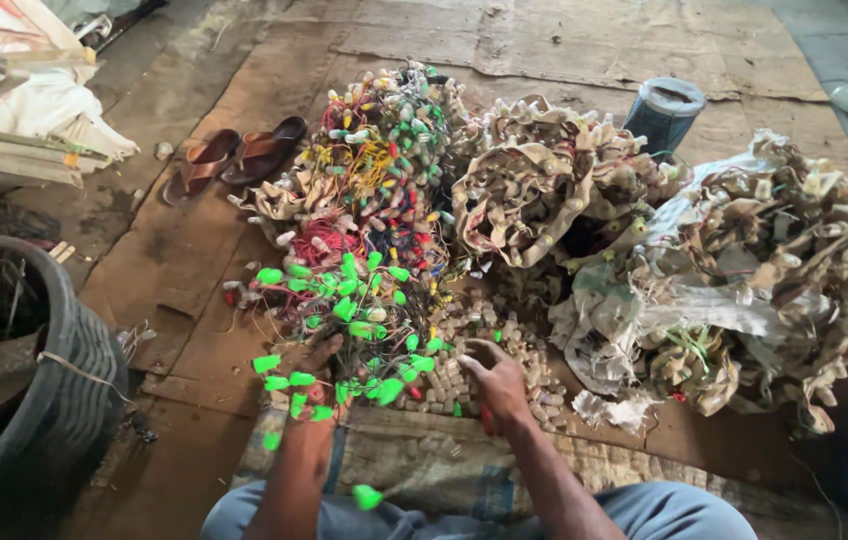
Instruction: The person sits on the floor and uses pliers to cut and remove small plastic light bulbs from tangled strings. The removed bulbs are dropped onto a pile on the floor, and the bare wires are set aside.
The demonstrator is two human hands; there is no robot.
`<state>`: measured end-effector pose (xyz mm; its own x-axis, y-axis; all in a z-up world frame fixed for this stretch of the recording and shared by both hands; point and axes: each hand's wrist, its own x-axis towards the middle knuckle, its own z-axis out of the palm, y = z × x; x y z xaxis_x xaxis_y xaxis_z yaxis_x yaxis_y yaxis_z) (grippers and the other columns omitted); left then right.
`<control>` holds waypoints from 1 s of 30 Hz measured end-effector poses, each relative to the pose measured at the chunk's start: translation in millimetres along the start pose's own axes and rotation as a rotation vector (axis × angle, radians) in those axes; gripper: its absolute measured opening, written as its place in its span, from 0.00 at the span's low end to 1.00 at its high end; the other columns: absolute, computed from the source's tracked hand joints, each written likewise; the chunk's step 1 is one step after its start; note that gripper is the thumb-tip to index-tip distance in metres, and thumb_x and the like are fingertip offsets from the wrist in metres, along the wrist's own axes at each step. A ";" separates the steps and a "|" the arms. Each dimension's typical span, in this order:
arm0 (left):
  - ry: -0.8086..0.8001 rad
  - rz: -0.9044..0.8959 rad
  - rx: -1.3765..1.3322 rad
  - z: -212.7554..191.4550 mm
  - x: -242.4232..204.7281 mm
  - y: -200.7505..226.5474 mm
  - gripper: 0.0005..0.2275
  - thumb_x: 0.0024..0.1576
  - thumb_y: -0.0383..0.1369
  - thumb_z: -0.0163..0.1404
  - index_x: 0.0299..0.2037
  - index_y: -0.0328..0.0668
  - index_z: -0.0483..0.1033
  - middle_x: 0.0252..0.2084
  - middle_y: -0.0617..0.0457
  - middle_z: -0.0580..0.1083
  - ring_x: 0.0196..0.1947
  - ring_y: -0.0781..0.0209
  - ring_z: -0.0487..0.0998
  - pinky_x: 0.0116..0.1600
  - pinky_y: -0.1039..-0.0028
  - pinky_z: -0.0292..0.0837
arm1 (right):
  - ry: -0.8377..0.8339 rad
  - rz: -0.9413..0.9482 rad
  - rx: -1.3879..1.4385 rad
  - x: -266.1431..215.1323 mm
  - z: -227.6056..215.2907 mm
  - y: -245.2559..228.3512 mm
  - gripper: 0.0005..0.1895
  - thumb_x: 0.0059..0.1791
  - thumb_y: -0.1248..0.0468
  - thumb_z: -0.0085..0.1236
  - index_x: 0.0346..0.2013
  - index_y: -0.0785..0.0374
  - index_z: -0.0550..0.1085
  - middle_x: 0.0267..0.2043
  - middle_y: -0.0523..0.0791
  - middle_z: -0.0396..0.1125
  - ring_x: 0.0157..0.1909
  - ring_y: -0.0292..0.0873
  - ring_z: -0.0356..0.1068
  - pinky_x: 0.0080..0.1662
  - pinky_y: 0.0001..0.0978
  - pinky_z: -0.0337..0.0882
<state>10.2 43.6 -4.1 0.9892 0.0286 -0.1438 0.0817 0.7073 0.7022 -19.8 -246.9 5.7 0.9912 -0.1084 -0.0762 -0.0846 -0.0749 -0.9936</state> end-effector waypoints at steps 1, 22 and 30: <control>-0.013 -0.016 -0.013 -1.3 -0.6 -9.1 0.18 0.54 0.27 0.57 0.55 0.29 0.75 0.43 0.46 0.79 0.34 0.57 0.79 0.37 0.65 0.75 | -0.028 0.081 0.128 -3.2 0.8 -4.3 0.20 0.47 0.61 0.61 0.53 0.63 0.76 0.47 0.44 0.76 0.47 0.39 0.74 0.48 0.31 0.73; -0.440 0.029 0.281 -55.2 -7.8 -68.7 0.24 0.56 0.32 0.54 0.63 0.28 0.70 0.57 0.46 0.77 0.40 0.63 0.76 0.41 0.69 0.71 | 0.014 -0.036 -0.233 -23.7 1.1 -80.3 0.17 0.52 0.53 0.56 0.35 0.65 0.81 0.27 0.46 0.72 0.27 0.39 0.65 0.32 0.36 0.65; 0.116 -0.281 0.653 -129.7 2.0 -5.7 0.17 0.55 0.32 0.61 0.52 0.30 0.80 0.29 0.48 0.73 0.20 0.56 0.67 0.24 0.58 0.69 | 0.010 0.037 0.292 -8.3 -3.3 -62.6 0.13 0.54 0.61 0.52 0.47 0.67 0.76 0.39 0.48 0.77 0.37 0.40 0.79 0.42 0.31 0.79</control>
<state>-4.0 131.2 -98.9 0.9037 0.0085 -0.4280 0.4232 0.1330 0.8962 -23.1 -244.5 68.8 0.9868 -0.1155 -0.1136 -0.0864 0.2178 -0.9722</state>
